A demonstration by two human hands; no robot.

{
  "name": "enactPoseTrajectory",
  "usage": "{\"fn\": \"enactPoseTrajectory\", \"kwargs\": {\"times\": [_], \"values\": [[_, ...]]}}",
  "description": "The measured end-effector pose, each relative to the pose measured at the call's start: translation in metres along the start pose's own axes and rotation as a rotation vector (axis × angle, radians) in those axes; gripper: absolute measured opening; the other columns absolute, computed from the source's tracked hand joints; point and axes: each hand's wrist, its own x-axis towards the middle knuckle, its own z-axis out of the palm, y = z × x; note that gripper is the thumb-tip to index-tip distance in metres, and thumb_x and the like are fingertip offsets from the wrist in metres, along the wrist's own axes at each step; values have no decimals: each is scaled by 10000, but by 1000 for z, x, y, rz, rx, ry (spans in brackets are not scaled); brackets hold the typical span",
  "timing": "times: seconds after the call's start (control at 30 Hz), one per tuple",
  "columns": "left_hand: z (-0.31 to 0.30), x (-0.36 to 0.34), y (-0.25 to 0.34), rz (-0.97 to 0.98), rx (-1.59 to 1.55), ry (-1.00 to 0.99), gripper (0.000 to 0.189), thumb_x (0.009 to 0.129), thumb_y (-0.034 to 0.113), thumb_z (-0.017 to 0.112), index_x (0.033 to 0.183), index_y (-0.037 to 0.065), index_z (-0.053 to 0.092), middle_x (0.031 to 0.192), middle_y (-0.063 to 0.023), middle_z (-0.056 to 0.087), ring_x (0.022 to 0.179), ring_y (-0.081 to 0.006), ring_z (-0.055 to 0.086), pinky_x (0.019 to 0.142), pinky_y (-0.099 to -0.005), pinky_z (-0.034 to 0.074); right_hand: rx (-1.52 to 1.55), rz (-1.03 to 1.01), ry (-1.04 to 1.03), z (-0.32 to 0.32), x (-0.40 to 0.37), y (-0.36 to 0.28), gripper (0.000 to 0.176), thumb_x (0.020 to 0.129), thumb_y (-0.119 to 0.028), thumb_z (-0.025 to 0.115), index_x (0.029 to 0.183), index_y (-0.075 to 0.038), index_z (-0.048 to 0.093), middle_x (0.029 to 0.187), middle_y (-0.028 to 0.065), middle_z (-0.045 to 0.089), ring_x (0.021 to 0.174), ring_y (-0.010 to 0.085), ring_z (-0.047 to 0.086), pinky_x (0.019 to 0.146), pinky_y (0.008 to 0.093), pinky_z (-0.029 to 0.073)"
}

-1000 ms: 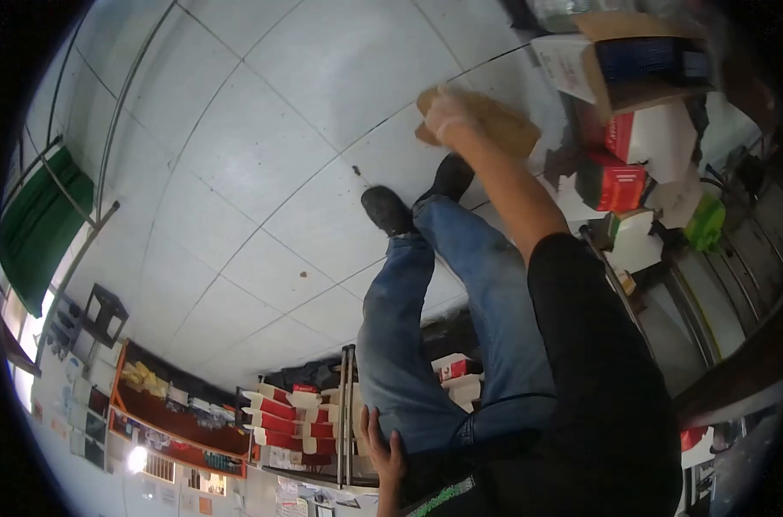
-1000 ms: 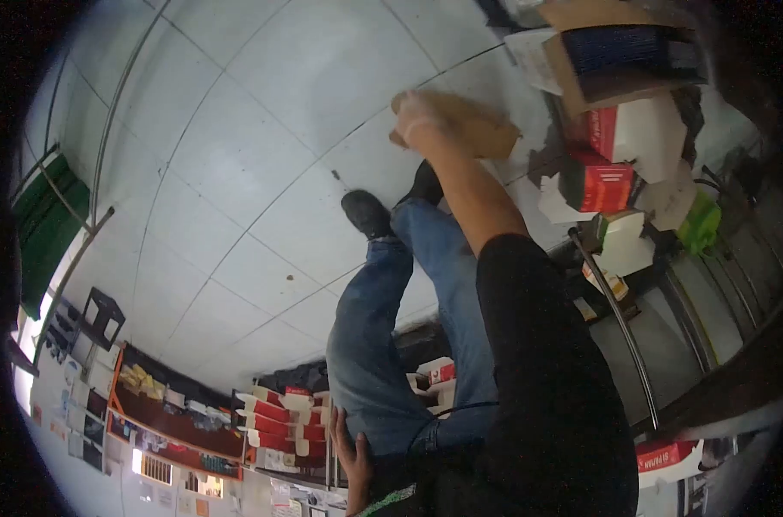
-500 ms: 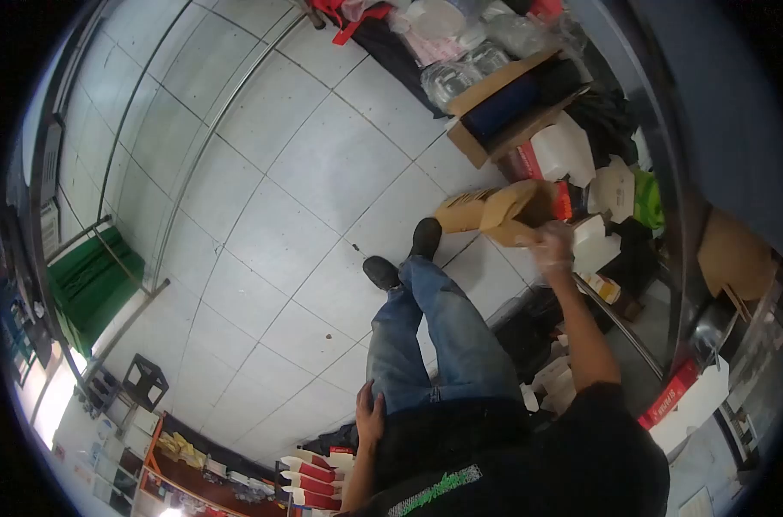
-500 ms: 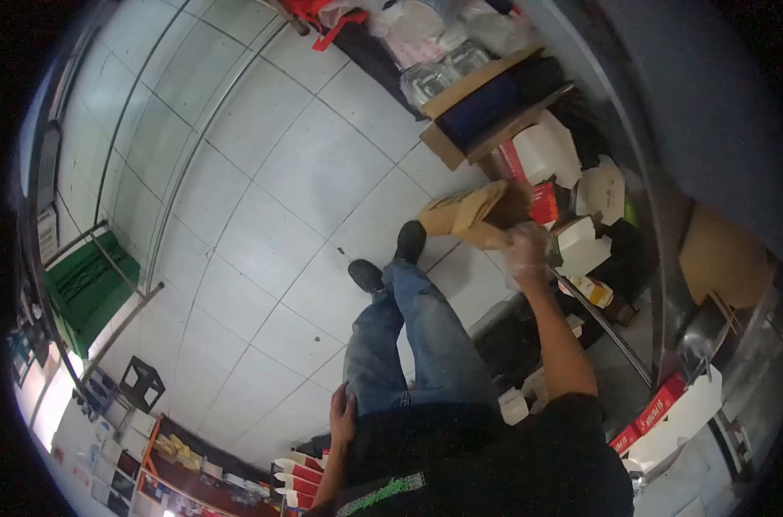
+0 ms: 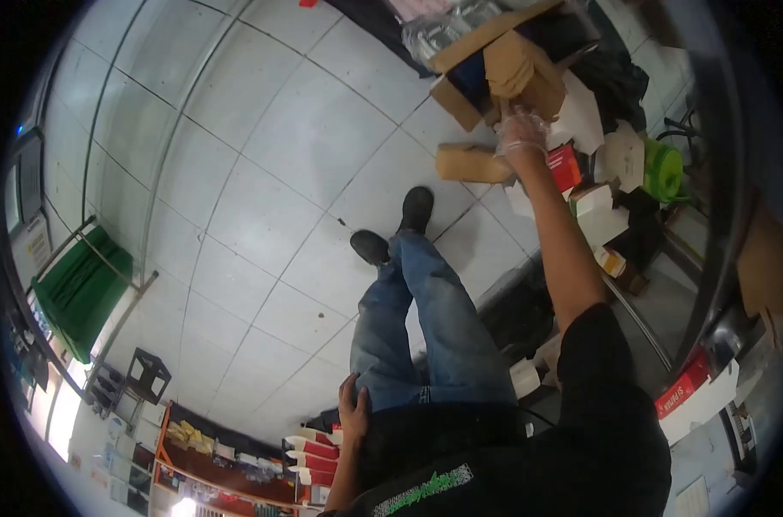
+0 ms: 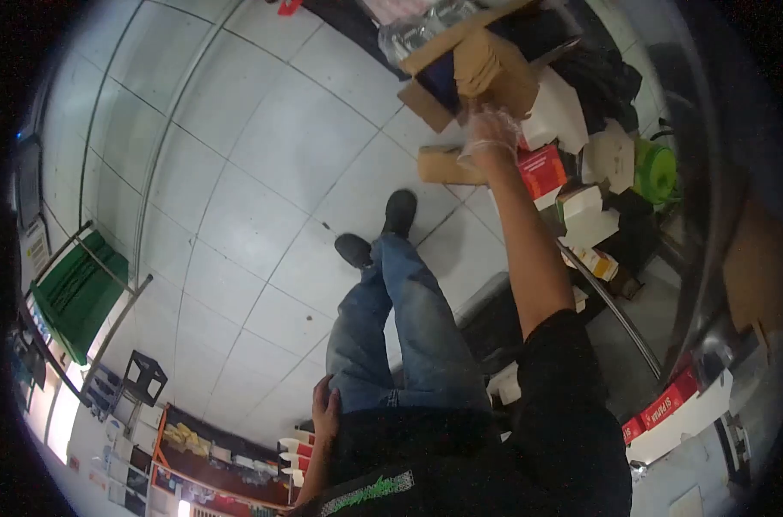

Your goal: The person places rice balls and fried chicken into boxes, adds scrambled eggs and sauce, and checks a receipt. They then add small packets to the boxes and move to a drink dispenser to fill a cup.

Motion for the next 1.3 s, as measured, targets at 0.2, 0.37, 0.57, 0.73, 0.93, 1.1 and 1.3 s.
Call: {"fn": "enactPoseTrajectory", "kwargs": {"times": [0.2,0.37,0.57,0.73,0.93,1.1,1.3], "values": [[8,13,-14,6,43,42,389,870,146,521,1227,-7,498,1264,-207,464,1213,-349,426,1041,-402,308,962,385,166,88,-91,7,395,736,-148,674,1093,-2,589,1004,184,642,1025,322,589,907,429,439],[12,40,-2,-16,143,111,416,853,227,538,1196,-3,490,1273,-219,426,1228,-366,378,1053,-447,265,636,525,-297,229,-105,36,737,706,-359,735,1277,11,453,1217,253,534,1165,341,505,990,419,381],[15,64,-7,-43,266,174,458,871,309,509,1198,-9,463,1292,-219,398,1231,-381,365,1046,-486,251,-48,428,-504,253,-41,21,889,631,-465,778,1346,-85,412,1282,243,502,1206,332,488,1022,416,376],[5,62,-13,-2,297,145,450,887,302,485,1209,-12,458,1288,-231,393,1211,-390,380,1039,-487,257,59,453,-690,299,-56,27,787,576,-401,838,1224,-98,509,1110,138,633,999,288,617,883,394,482],[-2,57,2,65,251,92,392,875,206,504,1206,0,473,1248,-228,436,1191,-382,408,1034,-448,285,909,588,-329,274,-135,-12,615,642,-262,811,1141,-39,528,1028,107,602,951,222,576,838,325,462],[-10,42,1,76,184,76,352,862,128,518,1191,4,505,1219,-198,477,1173,-355,445,1018,-408,324,1515,875,16,204,-202,19,507,715,-180,772,1133,-10,540,1026,77,590,908,167,574,790,297,470],[-15,31,9,122,182,22,324,894,133,510,1185,-8,526,1184,-163,519,1157,-298,475,1000,-362,342,1502,795,488,-45,-183,93,462,791,-126,709,1195,-33,507,1086,81,572,951,176,560,841,315,471]]}}
